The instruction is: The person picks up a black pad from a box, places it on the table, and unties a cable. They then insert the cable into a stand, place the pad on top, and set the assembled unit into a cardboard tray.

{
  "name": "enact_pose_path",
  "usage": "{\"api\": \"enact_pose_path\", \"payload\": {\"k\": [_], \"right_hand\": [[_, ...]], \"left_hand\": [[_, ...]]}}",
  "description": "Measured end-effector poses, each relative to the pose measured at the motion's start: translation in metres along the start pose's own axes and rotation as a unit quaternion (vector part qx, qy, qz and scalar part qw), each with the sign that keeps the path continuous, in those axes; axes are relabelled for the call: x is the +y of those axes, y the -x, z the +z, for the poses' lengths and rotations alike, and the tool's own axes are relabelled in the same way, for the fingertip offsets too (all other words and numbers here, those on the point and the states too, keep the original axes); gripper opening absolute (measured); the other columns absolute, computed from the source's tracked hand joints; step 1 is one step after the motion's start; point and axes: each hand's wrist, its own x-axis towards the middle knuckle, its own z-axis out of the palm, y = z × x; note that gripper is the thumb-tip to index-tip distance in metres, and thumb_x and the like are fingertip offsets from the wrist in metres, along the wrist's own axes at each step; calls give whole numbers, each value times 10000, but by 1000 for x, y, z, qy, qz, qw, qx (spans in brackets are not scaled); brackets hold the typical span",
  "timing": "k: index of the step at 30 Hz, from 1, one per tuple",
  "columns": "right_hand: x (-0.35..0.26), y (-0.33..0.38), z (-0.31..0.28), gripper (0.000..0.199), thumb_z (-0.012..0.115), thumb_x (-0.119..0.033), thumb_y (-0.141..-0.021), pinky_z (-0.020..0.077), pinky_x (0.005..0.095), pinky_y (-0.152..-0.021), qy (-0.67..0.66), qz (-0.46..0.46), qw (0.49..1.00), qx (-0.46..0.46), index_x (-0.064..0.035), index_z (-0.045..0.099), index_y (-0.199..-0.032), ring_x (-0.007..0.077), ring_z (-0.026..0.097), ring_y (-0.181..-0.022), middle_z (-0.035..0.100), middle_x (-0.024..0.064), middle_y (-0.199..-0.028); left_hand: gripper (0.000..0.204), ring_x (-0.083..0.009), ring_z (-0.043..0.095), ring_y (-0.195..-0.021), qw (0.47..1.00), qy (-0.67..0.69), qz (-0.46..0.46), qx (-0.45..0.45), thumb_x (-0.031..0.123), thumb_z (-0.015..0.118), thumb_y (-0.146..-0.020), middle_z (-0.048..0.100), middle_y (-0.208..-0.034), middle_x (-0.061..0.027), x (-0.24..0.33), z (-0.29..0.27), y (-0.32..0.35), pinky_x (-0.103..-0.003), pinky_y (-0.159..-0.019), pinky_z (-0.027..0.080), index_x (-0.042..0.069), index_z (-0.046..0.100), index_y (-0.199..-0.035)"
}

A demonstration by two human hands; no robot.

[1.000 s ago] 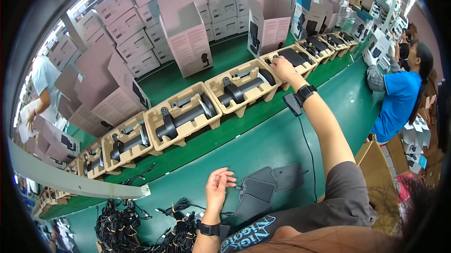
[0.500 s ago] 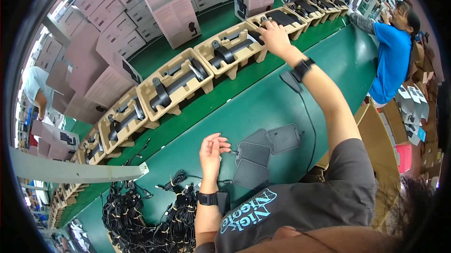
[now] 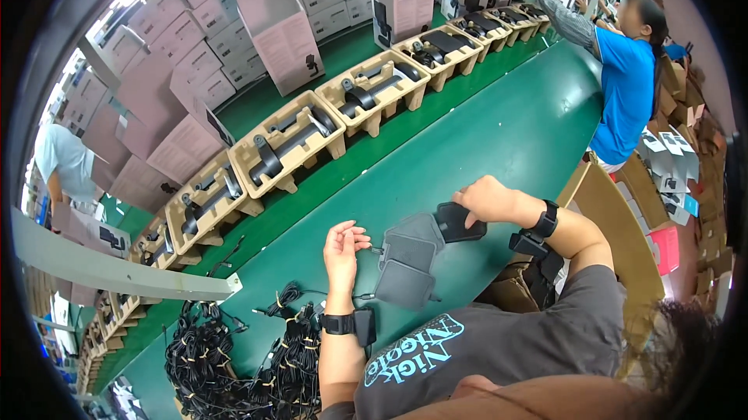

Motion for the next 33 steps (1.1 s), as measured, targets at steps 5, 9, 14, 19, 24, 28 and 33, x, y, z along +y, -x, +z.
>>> {"api": "enact_pose_path", "payload": {"k": [5,9,14,19,24,28,33], "right_hand": [[26,-19,-60,224,662,-211,-696,456,407,-559,-15,112,983,144,-61,535,-802,326,596,-664,583,124,-651],[77,-64,-82,244,625,-287,-752,452,405,-670,-65,131,906,398,-66,546,-818,324,561,-787,583,142,-784],[110,-149,-97,264,630,-266,-794,447,322,-649,-342,189,811,436,-48,572,-932,206,577,-684,604,94,-728],[182,-219,-54,413,647,-286,-788,450,306,-800,-441,123,803,381,-46,560,-1113,214,591,-932,620,126,-1017],[136,-260,-66,452,655,-353,-760,455,373,-753,-262,229,893,286,-13,584,-1049,263,591,-826,630,161,-901],[159,-244,-39,479,575,-336,-809,444,455,-805,-45,277,874,398,-139,451,-1228,362,489,-1035,515,183,-1103],[77,-231,-68,432,595,-216,-782,424,417,-723,123,208,830,503,-149,474,-1192,306,511,-955,508,123,-1066]], "left_hand": [[203,-152,590,-737,1000,-10,1,4,127,453,-921,587,-901,-108,-2,-9,2,-249,-656,503,-26,491,-1048],[205,-152,592,-730,1000,-14,-1,0,131,454,-922,589,-897,-108,4,-6,3,-248,-656,504,-26,494,-1047],[197,-163,594,-736,1000,-16,0,13,119,447,-923,587,-900,-116,4,-18,10,-260,-655,507,-28,492,-1045],[186,-174,596,-747,1000,8,-13,-7,94,424,-927,587,-903,-123,0,-13,3,-272,-659,510,-28,487,-1052],[184,-179,599,-756,999,9,-28,43,80,413,-926,585,-909,-127,9,-38,19,-278,-658,516,-10,494,-1065],[182,-169,597,-749,999,38,-23,-6,43,403,-920,577,-914,-122,1,-27,3,-273,-646,524,4,485,-1078],[172,-154,582,-704,999,48,-6,12,29,384,-918,553,-858,-102,2,-32,7,-261,-619,524,-1,475,-1061]]}}
